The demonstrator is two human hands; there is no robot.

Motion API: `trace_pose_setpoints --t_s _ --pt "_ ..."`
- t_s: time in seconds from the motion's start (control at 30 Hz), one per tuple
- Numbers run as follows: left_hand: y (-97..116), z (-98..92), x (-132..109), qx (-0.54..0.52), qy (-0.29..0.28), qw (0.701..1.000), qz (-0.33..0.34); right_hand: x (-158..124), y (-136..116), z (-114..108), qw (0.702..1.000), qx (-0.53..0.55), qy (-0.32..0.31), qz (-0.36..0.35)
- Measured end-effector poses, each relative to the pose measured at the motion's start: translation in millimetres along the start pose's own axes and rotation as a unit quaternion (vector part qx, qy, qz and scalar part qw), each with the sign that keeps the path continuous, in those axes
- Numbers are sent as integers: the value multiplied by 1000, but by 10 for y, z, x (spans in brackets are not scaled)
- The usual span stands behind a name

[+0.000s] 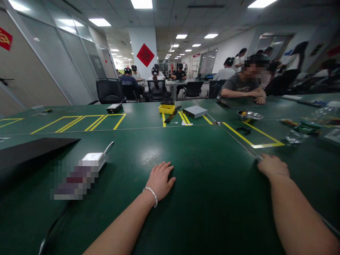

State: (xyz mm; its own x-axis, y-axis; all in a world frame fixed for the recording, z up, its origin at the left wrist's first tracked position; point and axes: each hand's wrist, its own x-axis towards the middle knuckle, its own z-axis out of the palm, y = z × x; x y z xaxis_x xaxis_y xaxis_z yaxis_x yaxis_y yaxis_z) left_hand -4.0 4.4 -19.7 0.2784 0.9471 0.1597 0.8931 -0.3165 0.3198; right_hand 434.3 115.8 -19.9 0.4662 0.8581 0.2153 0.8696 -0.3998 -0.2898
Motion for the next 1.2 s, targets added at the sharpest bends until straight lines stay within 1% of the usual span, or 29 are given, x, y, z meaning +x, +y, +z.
trace_pose_setpoints --t_s 0.07,0.1,0.17,0.37,0.6,0.7,0.8,0.87,0.93,0.97,1.0,1.03,1.07,1.13,1.17,1.2 --pt "4 -7 2 0 -4 1000 -2 32 93 41 997 -64 -43 25" --pt "6 -11 3 -1 -4 1000 -5 35 101 52 993 -95 -53 33" --pt "6 -18 5 -2 -10 1000 -3 23 86 58 992 -112 -45 31" --pt "-9 -16 3 -8 -4 1000 3 -63 38 2 994 -108 -10 31" --pt "-11 -7 3 -3 -5 1000 6 -146 -177 -60 995 -89 -37 34" --pt "-21 0 6 1 -3 1000 8 -185 -245 -76 995 -93 -41 15" --pt "-22 -5 12 -2 -1 1000 8 -222 -321 -98 997 -75 -8 -5" --pt "-13 -21 17 -9 0 1000 7 -271 -452 -116 999 -30 16 -31" --pt "3 -45 21 -21 4 1000 3 -385 -694 -125 994 33 24 -100" --pt "12 -58 23 -28 6 1000 -1 -481 -855 -124 986 68 19 -154" --pt "20 -71 23 -37 9 999 -5 -606 -1037 -116 971 100 7 -218" --pt "29 -83 23 -47 12 999 -9 -762 -1229 -103 949 132 -10 -286" --pt "36 -92 23 -59 17 998 -10 -945 -1422 -85 922 168 -40 -345" --pt "47 -101 25 -81 27 996 -4 -1353 -1766 -41 858 227 -111 -446" --pt "51 -101 26 -86 28 996 3 -1553 -1901 -19 829 251 -135 -482" --pt "54 -98 28 -86 25 996 10 -1731 -2005 0 806 269 -156 -504"
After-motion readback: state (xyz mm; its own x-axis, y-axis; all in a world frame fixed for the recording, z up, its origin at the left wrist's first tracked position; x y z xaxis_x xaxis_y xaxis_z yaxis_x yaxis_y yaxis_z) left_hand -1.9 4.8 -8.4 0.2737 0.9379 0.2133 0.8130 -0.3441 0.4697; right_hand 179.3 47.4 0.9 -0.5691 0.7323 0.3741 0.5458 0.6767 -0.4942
